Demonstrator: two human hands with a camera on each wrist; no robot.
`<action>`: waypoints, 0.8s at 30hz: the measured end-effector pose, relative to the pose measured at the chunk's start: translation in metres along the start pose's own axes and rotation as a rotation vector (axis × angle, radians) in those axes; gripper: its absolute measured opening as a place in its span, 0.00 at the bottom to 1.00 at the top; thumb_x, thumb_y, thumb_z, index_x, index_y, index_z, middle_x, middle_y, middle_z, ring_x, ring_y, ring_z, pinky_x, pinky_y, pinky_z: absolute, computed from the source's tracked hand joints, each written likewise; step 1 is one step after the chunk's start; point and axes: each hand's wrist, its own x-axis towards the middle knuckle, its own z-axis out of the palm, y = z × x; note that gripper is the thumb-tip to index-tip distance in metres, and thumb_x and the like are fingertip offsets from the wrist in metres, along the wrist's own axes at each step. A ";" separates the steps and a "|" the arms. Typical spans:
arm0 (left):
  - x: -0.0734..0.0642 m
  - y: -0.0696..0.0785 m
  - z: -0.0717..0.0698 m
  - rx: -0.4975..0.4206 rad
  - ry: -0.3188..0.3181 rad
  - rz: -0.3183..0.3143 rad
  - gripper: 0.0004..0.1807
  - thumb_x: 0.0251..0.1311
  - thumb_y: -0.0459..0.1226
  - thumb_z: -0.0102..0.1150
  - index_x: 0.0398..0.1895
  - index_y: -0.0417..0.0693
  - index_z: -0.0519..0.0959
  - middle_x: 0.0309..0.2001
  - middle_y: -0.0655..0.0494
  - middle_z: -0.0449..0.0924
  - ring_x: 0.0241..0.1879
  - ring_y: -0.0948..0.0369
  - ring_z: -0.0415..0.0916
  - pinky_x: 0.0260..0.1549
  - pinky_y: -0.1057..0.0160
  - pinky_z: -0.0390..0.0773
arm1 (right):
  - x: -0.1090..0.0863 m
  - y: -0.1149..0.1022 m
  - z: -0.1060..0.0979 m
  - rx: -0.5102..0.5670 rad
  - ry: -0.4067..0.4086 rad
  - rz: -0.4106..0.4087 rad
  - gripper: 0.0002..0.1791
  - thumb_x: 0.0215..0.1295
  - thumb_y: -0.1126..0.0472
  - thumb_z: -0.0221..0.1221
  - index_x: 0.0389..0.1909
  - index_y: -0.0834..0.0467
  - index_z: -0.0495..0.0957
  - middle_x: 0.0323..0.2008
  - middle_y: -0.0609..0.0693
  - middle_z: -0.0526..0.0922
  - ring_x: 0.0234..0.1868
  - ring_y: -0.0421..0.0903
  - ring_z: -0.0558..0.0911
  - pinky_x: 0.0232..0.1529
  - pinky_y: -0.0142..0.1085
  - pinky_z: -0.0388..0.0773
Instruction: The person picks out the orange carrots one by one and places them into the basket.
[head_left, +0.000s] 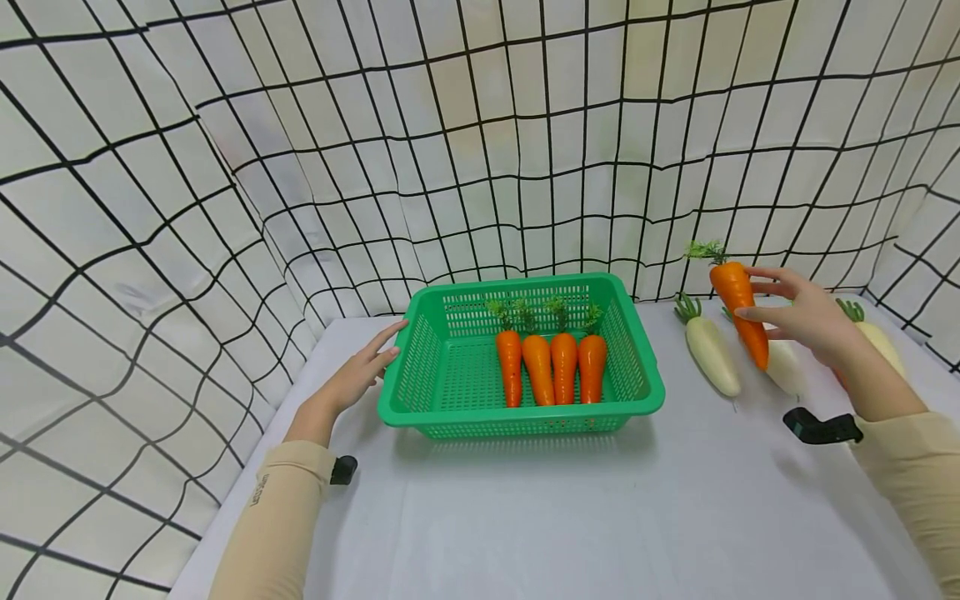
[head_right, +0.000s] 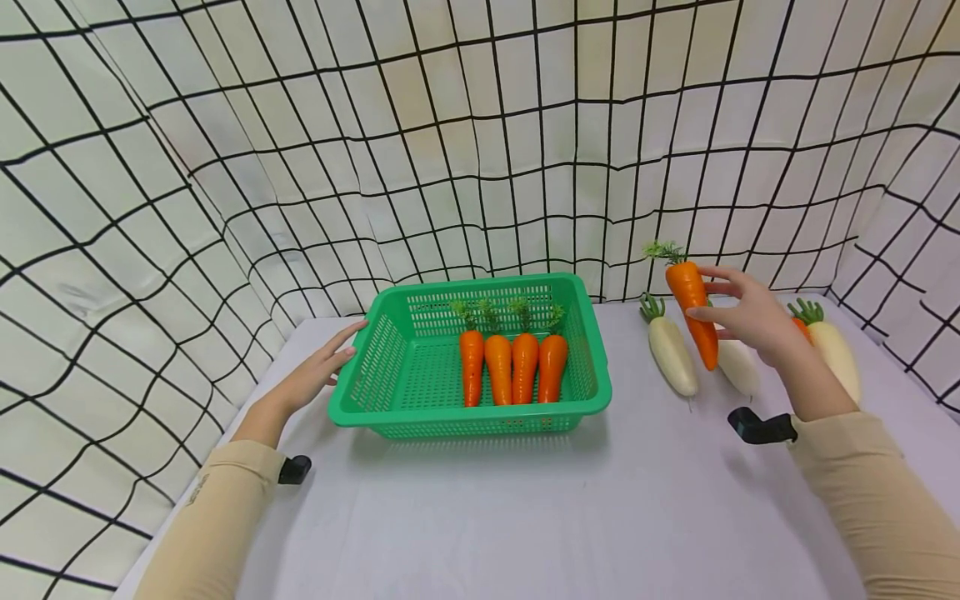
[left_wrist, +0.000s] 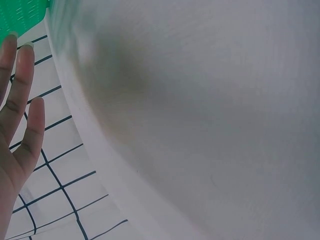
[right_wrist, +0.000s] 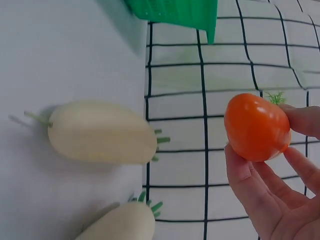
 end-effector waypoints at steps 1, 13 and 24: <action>0.000 0.000 0.000 0.000 0.000 0.000 0.33 0.81 0.52 0.36 0.84 0.60 0.48 0.51 0.43 0.81 0.46 0.50 0.77 0.52 0.36 0.71 | 0.000 -0.002 0.002 0.011 -0.011 -0.006 0.46 0.76 0.55 0.60 0.82 0.63 0.43 0.74 0.76 0.53 0.64 0.74 0.68 0.41 0.36 0.84; 0.001 -0.001 0.001 0.002 -0.003 0.000 0.33 0.81 0.53 0.37 0.84 0.60 0.48 0.51 0.43 0.81 0.46 0.50 0.77 0.52 0.36 0.71 | 0.005 -0.027 0.029 0.184 -0.123 -0.004 0.46 0.77 0.55 0.59 0.83 0.56 0.41 0.78 0.70 0.49 0.66 0.65 0.69 0.46 0.33 0.80; 0.002 -0.002 0.001 0.002 0.006 -0.009 0.33 0.81 0.53 0.36 0.84 0.61 0.48 0.53 0.42 0.81 0.47 0.50 0.78 0.53 0.34 0.70 | 0.014 -0.051 0.048 0.447 -0.227 0.002 0.43 0.77 0.60 0.58 0.83 0.54 0.44 0.79 0.65 0.49 0.48 0.38 0.82 0.49 0.38 0.81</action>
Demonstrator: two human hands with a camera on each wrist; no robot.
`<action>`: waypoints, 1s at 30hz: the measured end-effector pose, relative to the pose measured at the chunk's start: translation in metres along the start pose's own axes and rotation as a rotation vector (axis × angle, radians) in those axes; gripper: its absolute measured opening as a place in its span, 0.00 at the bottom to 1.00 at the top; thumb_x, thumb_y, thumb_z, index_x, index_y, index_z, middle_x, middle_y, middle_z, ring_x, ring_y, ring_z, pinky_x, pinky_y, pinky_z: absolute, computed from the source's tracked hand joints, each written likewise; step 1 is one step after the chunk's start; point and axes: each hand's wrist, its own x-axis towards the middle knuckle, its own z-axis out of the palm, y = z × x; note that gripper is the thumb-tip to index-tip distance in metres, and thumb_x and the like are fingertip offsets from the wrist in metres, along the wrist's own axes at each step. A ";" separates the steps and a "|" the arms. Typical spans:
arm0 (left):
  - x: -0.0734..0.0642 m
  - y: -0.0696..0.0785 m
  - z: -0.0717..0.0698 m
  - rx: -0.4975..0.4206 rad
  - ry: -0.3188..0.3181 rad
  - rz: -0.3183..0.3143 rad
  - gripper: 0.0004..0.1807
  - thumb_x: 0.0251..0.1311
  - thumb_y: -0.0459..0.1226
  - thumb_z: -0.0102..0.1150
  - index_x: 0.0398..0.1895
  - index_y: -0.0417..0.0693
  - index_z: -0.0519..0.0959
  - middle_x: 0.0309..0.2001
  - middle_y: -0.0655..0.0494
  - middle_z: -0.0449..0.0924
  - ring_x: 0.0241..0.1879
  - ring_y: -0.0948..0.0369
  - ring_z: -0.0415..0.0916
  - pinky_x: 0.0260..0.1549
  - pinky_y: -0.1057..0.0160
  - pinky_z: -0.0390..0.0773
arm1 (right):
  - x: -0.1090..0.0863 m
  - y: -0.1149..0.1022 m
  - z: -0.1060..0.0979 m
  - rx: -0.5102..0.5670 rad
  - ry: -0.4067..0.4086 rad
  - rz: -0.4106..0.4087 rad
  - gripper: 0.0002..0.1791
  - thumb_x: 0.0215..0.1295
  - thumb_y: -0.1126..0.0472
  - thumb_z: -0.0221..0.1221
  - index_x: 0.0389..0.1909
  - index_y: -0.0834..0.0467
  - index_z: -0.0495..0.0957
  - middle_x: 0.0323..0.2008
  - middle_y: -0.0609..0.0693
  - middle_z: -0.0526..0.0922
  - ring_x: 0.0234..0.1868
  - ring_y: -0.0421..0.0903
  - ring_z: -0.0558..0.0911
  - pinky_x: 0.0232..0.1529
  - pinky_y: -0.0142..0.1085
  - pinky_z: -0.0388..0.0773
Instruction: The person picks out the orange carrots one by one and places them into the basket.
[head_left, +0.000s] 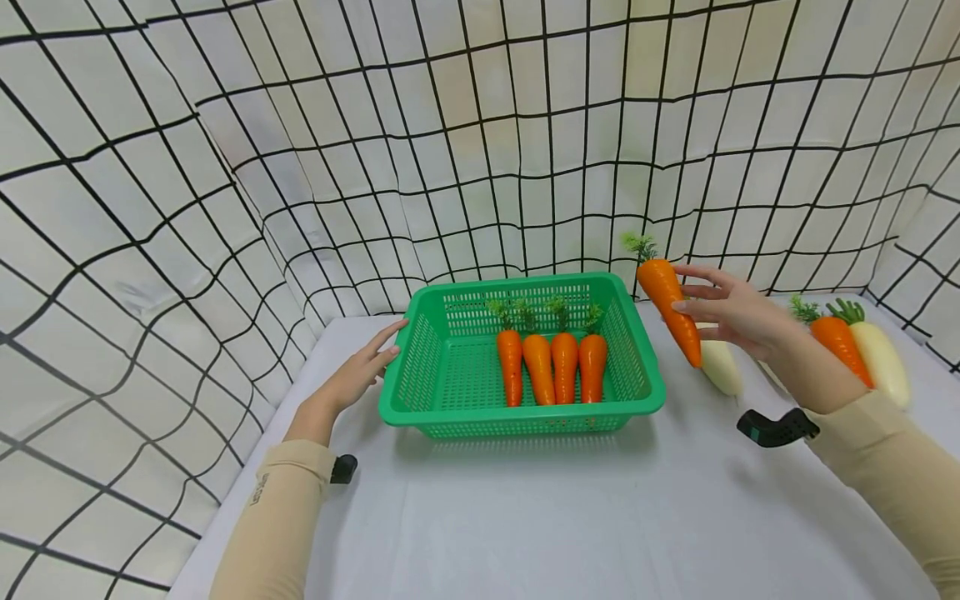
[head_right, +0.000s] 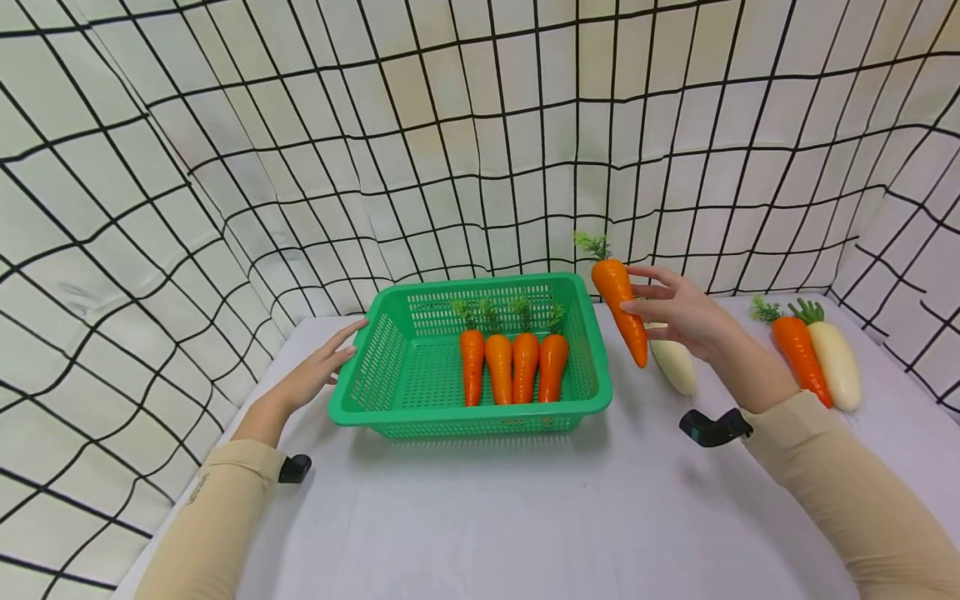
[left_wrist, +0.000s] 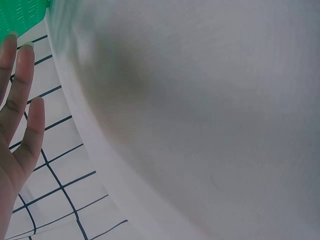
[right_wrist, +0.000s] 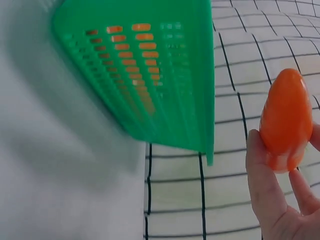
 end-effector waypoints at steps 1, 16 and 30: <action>0.000 0.000 0.000 0.000 0.002 -0.002 0.33 0.81 0.53 0.36 0.84 0.61 0.48 0.53 0.42 0.81 0.47 0.49 0.78 0.53 0.35 0.70 | 0.002 -0.001 0.003 0.038 -0.013 0.003 0.42 0.77 0.61 0.57 0.83 0.53 0.45 0.78 0.65 0.49 0.47 0.38 0.83 0.48 0.37 0.82; 0.000 0.001 -0.001 -0.002 -0.008 -0.002 0.33 0.81 0.53 0.37 0.84 0.61 0.48 0.55 0.41 0.80 0.47 0.49 0.77 0.53 0.36 0.71 | 0.033 -0.029 0.043 0.170 -0.135 0.013 0.40 0.78 0.65 0.54 0.83 0.56 0.44 0.63 0.57 0.69 0.41 0.41 0.85 0.47 0.38 0.83; 0.000 0.001 0.000 0.000 -0.004 -0.012 0.33 0.81 0.53 0.36 0.84 0.63 0.48 0.57 0.40 0.79 0.47 0.49 0.77 0.52 0.37 0.71 | 0.066 -0.044 0.082 0.371 -0.218 0.065 0.42 0.77 0.71 0.48 0.84 0.52 0.39 0.67 0.61 0.62 0.45 0.48 0.86 0.47 0.40 0.83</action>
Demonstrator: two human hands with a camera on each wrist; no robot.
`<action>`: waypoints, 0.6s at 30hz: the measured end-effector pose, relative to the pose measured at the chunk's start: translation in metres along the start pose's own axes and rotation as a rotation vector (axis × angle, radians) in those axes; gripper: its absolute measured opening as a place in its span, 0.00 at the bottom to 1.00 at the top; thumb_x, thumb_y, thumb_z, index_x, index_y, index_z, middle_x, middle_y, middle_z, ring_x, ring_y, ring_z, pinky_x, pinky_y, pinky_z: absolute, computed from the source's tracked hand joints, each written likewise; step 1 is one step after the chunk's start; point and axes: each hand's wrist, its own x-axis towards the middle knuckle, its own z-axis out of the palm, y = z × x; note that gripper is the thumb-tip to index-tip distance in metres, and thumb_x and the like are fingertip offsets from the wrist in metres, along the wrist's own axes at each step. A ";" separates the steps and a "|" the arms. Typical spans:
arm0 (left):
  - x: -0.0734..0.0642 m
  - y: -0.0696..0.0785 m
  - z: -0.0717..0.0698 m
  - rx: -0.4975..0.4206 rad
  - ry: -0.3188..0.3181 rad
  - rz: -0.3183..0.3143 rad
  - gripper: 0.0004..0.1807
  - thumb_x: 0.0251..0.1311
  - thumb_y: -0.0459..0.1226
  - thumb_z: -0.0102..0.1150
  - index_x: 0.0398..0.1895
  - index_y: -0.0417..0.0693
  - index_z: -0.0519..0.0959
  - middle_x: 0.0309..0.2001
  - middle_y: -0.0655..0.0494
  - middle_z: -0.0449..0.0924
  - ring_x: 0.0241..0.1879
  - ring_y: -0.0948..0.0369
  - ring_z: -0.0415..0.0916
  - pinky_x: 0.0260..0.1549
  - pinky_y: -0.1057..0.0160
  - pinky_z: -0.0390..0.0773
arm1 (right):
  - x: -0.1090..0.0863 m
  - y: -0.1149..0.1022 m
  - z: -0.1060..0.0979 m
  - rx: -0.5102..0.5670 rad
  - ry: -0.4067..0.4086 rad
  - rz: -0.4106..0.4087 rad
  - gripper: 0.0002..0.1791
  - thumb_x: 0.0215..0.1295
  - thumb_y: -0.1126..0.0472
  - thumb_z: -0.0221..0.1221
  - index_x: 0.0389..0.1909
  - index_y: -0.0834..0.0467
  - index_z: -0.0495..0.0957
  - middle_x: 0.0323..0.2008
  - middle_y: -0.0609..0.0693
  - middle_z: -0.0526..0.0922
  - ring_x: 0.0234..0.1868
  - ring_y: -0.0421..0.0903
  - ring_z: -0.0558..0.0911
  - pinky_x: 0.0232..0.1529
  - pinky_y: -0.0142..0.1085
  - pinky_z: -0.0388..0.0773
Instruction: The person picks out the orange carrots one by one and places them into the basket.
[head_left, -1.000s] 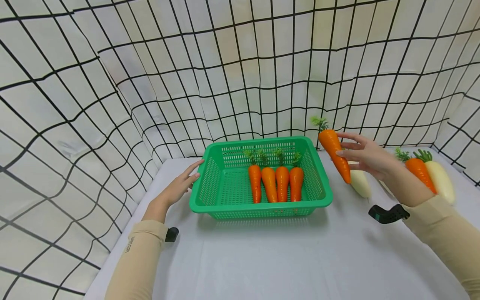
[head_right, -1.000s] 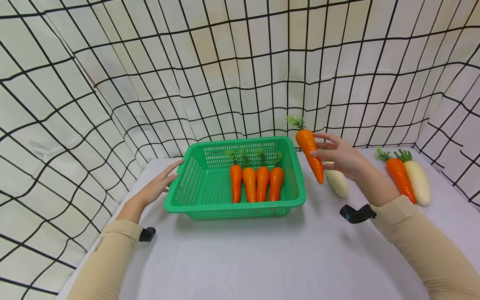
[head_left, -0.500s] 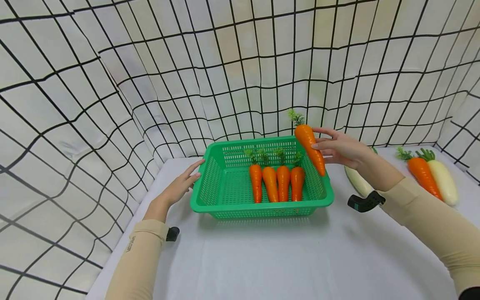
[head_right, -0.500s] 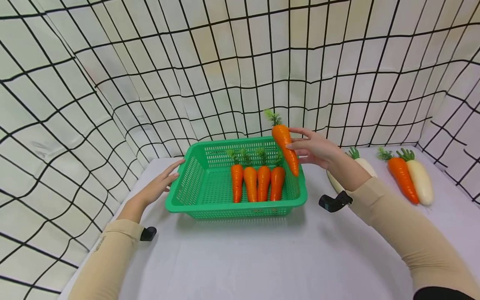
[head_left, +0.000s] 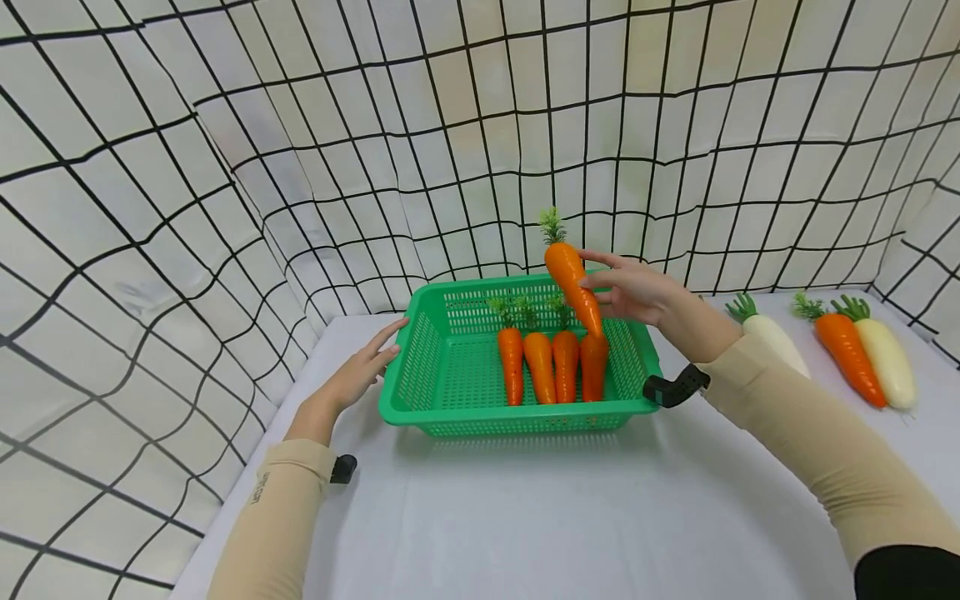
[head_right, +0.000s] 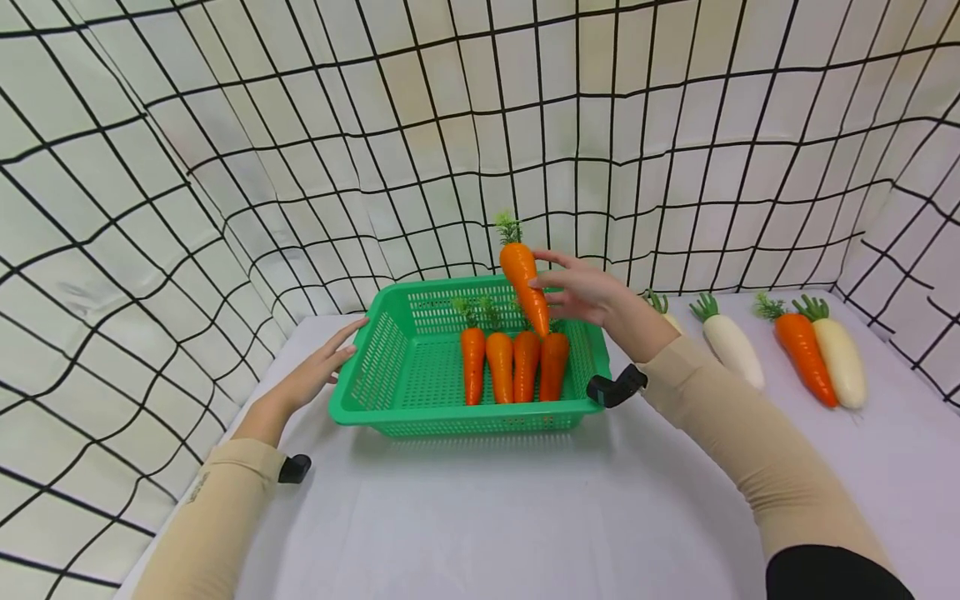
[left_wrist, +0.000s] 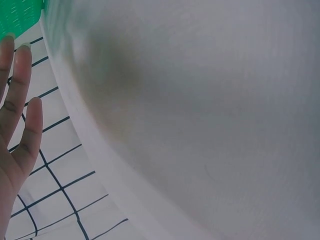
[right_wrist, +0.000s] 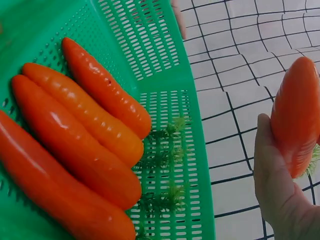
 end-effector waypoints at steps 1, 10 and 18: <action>0.000 0.000 0.000 0.000 0.000 0.000 0.33 0.81 0.53 0.36 0.84 0.63 0.47 0.57 0.40 0.79 0.48 0.49 0.77 0.53 0.36 0.71 | 0.002 -0.001 0.002 0.008 -0.004 0.001 0.42 0.77 0.71 0.48 0.84 0.51 0.39 0.68 0.62 0.62 0.45 0.48 0.86 0.47 0.41 0.83; -0.001 0.000 0.001 0.003 0.000 0.004 0.33 0.81 0.54 0.35 0.84 0.63 0.47 0.57 0.40 0.79 0.48 0.49 0.77 0.53 0.36 0.71 | 0.030 -0.004 0.011 0.005 0.000 -0.022 0.45 0.75 0.74 0.48 0.84 0.47 0.39 0.75 0.64 0.55 0.62 0.59 0.77 0.50 0.43 0.79; -0.001 -0.002 0.001 0.006 -0.007 0.004 0.33 0.81 0.54 0.35 0.84 0.64 0.47 0.53 0.43 0.81 0.47 0.50 0.78 0.54 0.36 0.70 | 0.055 0.003 0.018 0.037 -0.033 -0.007 0.49 0.73 0.77 0.46 0.84 0.44 0.35 0.78 0.64 0.49 0.75 0.66 0.59 0.55 0.48 0.74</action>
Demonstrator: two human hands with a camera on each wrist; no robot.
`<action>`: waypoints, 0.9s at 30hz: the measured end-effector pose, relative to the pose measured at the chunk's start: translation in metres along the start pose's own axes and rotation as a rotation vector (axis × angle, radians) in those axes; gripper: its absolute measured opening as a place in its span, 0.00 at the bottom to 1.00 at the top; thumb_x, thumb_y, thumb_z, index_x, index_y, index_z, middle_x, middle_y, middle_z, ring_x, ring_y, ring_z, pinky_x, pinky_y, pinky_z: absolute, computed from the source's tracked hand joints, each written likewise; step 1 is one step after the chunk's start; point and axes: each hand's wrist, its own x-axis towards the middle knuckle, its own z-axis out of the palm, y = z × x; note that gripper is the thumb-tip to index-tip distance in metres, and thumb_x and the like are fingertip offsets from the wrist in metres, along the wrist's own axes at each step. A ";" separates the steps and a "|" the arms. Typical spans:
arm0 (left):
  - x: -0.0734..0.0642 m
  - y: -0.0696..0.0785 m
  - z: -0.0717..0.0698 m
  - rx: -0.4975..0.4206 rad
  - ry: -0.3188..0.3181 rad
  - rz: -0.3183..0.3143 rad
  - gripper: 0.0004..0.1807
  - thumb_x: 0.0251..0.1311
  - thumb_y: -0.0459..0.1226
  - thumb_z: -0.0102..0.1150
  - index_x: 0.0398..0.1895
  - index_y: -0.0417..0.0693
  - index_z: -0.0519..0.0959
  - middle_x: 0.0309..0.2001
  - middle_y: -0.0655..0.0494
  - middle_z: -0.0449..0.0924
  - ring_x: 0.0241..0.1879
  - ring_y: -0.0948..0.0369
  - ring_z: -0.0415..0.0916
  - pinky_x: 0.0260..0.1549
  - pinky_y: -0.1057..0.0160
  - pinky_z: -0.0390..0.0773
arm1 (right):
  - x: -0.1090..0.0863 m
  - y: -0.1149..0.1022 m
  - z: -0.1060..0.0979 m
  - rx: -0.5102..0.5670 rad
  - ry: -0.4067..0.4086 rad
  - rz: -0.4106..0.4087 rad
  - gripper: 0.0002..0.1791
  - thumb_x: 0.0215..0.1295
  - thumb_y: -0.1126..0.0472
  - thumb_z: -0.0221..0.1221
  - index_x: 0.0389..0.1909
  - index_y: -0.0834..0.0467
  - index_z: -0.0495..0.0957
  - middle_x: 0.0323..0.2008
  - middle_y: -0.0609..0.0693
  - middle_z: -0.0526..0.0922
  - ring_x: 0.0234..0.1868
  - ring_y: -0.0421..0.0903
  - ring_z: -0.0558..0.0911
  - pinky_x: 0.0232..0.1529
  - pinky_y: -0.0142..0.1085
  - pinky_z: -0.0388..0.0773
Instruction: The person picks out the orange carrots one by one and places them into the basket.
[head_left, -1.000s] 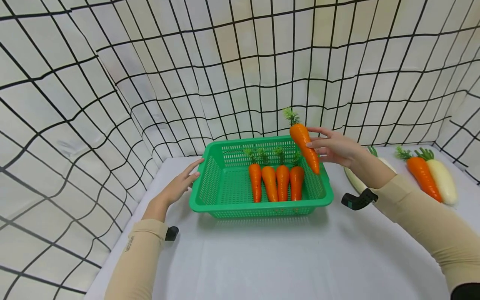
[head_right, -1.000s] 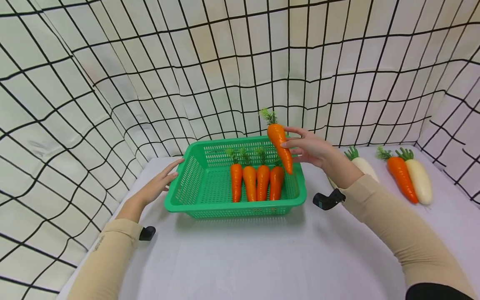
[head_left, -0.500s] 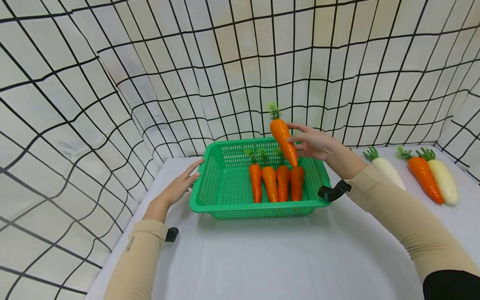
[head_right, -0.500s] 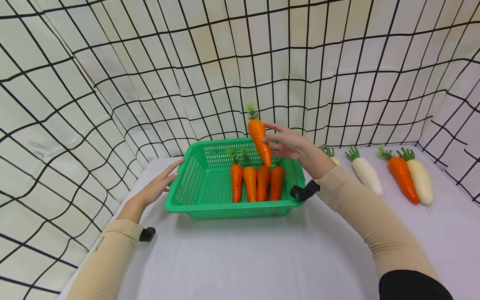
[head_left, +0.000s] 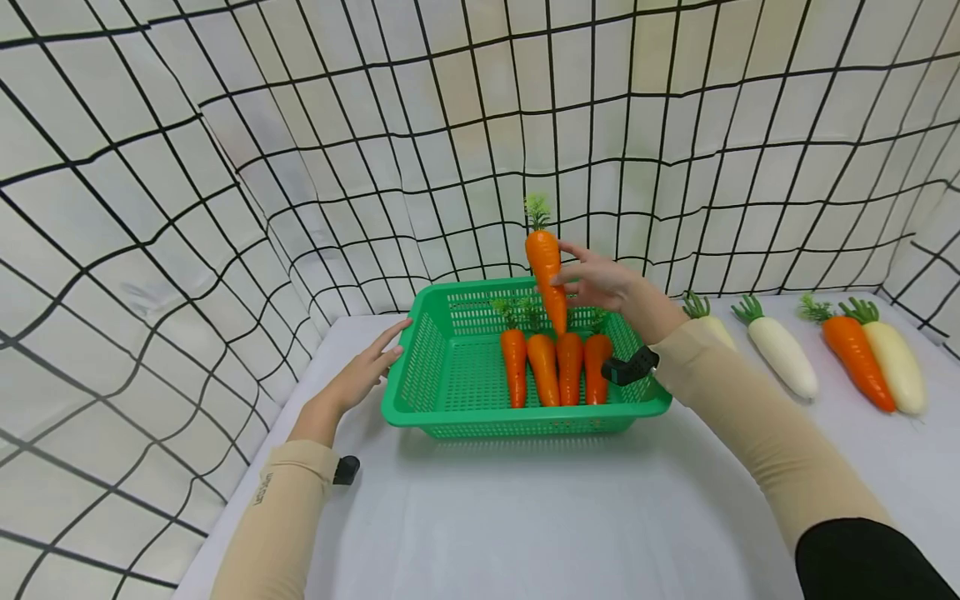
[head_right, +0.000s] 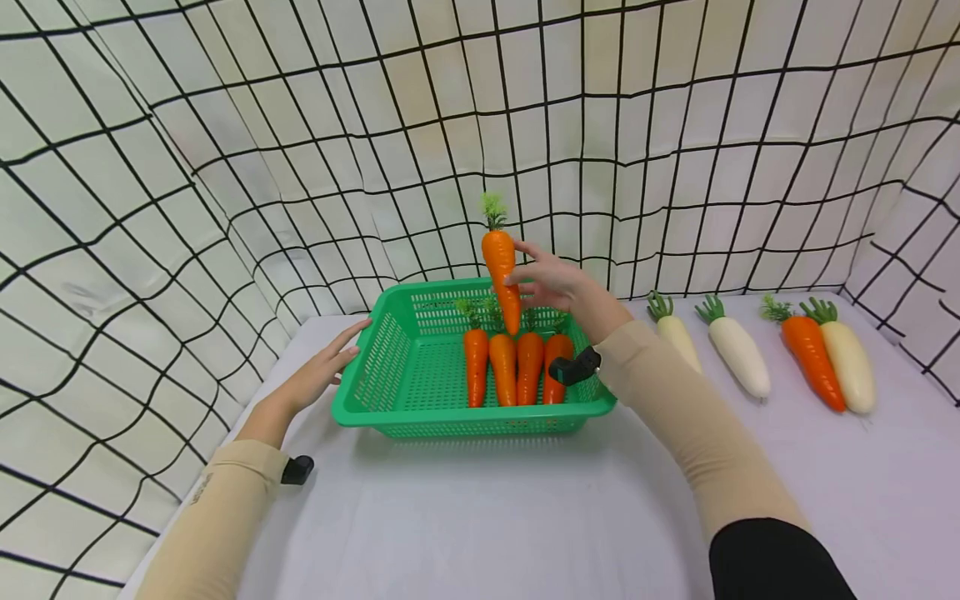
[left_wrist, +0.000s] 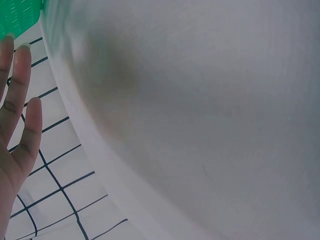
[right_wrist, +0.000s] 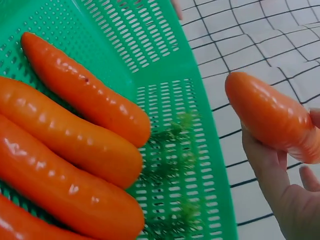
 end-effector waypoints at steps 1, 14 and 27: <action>0.000 0.000 0.000 0.001 0.000 0.000 0.33 0.81 0.54 0.35 0.84 0.64 0.47 0.53 0.43 0.81 0.47 0.50 0.78 0.54 0.36 0.70 | 0.003 0.002 0.001 0.003 0.001 0.009 0.49 0.73 0.77 0.47 0.84 0.43 0.34 0.78 0.64 0.49 0.75 0.66 0.60 0.54 0.48 0.75; 0.001 -0.001 0.000 -0.007 0.006 0.007 0.32 0.82 0.52 0.35 0.84 0.61 0.47 0.54 0.42 0.79 0.46 0.50 0.76 0.53 0.35 0.71 | 0.028 0.021 0.028 0.028 -0.043 0.038 0.52 0.75 0.75 0.49 0.82 0.30 0.35 0.77 0.66 0.48 0.72 0.71 0.62 0.66 0.64 0.63; 0.002 -0.003 0.002 0.008 0.010 -0.001 0.32 0.81 0.55 0.34 0.84 0.65 0.48 0.54 0.43 0.80 0.47 0.51 0.76 0.52 0.39 0.72 | 0.036 0.033 0.043 -0.052 -0.069 0.071 0.47 0.77 0.75 0.47 0.82 0.33 0.41 0.77 0.66 0.48 0.69 0.74 0.66 0.60 0.65 0.70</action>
